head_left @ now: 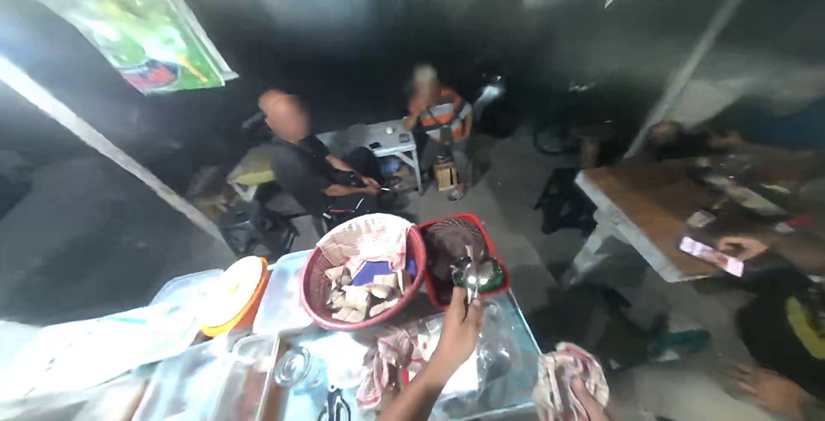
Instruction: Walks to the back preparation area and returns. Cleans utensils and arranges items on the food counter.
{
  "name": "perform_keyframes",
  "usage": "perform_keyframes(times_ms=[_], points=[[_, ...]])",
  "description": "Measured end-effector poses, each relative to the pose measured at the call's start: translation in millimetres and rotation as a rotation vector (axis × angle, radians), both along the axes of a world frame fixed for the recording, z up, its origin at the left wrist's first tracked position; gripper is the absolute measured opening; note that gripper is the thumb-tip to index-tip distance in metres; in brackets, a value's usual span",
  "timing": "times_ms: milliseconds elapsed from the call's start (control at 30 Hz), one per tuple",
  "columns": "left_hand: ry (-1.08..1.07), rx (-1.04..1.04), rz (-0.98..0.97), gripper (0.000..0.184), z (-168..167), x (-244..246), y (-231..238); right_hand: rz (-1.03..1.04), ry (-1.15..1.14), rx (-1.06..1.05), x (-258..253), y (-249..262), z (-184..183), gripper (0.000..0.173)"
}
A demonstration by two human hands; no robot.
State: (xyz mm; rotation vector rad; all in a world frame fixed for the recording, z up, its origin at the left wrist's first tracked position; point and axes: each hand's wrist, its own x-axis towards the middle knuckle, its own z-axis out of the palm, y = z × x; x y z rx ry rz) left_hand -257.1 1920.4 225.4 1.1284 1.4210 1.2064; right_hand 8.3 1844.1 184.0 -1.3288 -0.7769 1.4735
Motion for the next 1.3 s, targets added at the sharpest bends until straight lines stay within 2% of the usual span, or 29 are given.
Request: perform_keyframes(times_ms=[100,200,400,500,600,733,867,967,1033,1100,1233,1300], points=[[-0.25,0.014,-0.055,0.024,15,1,-27,0.017,0.217,-0.04,-16,19,14,0.054],[-0.266,0.013,-0.035,0.024,23,-5,-44,0.12,0.321,-0.017,-42,42,21,0.065],[-0.26,0.054,0.059,0.025,25,2,-70,0.285,0.319,0.222,-96,54,52,0.049],[-0.158,0.03,0.024,0.039,19,10,-82,0.285,0.262,0.192,-115,48,57,0.04],[-0.008,0.028,-0.06,0.025,4,9,-88,0.285,0.147,0.133,-114,50,53,0.037],[0.016,-0.001,-0.128,0.02,-3,12,-90,0.24,-0.099,0.253,-97,62,47,0.032],[0.012,-0.012,-0.186,0.019,-2,16,-86,0.102,-0.293,0.308,-86,69,45,0.03],[0.014,-0.028,-0.215,0.018,1,21,-83,-0.116,-0.39,0.383,-90,64,38,0.021],[0.014,-0.045,-0.245,0.019,4,26,-79,-0.286,-0.297,0.379,-97,63,35,0.019],[0.024,-0.07,-0.275,0.022,7,29,-75,-0.359,-0.08,0.308,-104,60,38,0.02],[0.09,-0.025,-0.258,0.03,9,32,-68,-0.108,0.103,0.134,-105,34,40,0.029],[0.114,0.002,-0.231,0.036,-1,32,-67,-0.034,0.163,0.069,-102,28,37,0.031]])
